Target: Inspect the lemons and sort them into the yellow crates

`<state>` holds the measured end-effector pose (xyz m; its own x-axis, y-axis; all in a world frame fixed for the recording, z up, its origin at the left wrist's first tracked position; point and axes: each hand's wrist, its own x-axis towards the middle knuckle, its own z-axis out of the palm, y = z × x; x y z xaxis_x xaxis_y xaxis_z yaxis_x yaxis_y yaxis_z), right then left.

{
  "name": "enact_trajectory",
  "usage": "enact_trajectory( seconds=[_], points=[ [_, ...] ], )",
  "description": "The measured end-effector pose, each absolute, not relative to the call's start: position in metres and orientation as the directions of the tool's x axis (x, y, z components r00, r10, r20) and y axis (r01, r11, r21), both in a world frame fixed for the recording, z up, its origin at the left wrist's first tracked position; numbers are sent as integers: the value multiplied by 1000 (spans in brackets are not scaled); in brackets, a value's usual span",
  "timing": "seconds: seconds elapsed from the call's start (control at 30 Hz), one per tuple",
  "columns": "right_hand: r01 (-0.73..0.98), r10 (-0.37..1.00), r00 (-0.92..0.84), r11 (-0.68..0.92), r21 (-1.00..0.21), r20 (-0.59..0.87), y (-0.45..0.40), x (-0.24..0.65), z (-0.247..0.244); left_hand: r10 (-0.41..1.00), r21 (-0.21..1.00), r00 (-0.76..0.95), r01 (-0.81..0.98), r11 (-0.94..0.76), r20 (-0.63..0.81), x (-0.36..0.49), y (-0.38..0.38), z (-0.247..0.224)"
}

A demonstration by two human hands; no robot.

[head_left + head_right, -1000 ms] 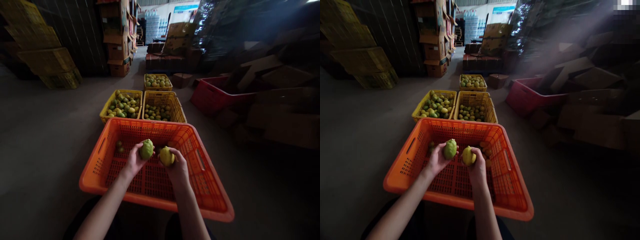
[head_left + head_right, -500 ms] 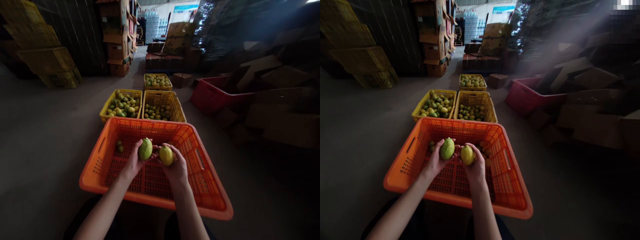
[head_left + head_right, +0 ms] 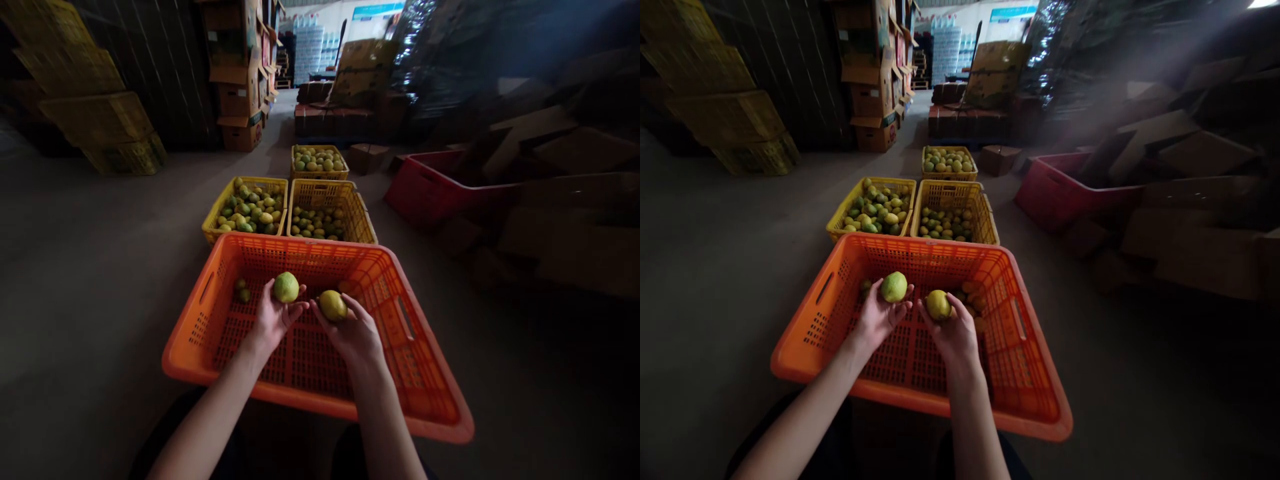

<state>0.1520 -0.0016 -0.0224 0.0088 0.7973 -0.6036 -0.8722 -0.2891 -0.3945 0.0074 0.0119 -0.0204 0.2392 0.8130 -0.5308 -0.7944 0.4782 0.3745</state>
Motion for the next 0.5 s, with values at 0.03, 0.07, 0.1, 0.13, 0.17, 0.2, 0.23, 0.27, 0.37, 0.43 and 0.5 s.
enact_trajectory(
  seconds=[0.03, 0.07, 0.1, 0.13, 0.17, 0.2, 0.23, 0.27, 0.37, 0.43, 0.5],
  points=[
    [-861, 784, -13, -325, -392, -621, -1, 152, -25, 814, 403, 231, -777, 484, -533, 9, 12, -23],
    [-849, 778, -26, -349, -396, -628, -1, 153, -28, 821, 441, 206, -761, 476, -532, 11, 11, -25],
    [-840, 780, -25, -355, -409, -625, 0, 153, -31, 833, 484, 166, -747, 456, -528, 13, 11, -26],
    [-832, 791, -12, -348, -432, -612, 0, 154, -35, 847, 527, 120, -736, 426, -518, 14, 11, -27],
    [-822, 805, 4, -335, -460, -593, 0, 154, -38, 862, 562, 79, -728, 393, -501, 16, 10, -28],
    [-810, 820, 19, -322, -490, -572, 1, 155, -41, 875, 584, 54, -725, 365, -481, 16, 10, -28],
    [-799, 835, 29, -311, -515, -550, 1, 155, -43, 884, 590, 47, -728, 350, -466, 17, 9, -28],
    [-790, 847, 33, -303, -532, -531, 1, 156, -44, 888, 585, 51, -734, 344, -457, 16, 9, -27],
    [-781, 885, 21, -275, -560, -464, 0, 154, -42, 900, 567, 55, -759, 319, -432, 14, 8, -25],
    [-757, 925, 6, -244, -606, -380, -3, 151, -37, 919, 589, 54, -752, 295, -390, 13, 8, -24],
    [-719, 959, -24, -214, -662, -283, -6, 148, -30, 935, 616, 70, -735, 285, -349, 12, 8, -24]
  ],
)
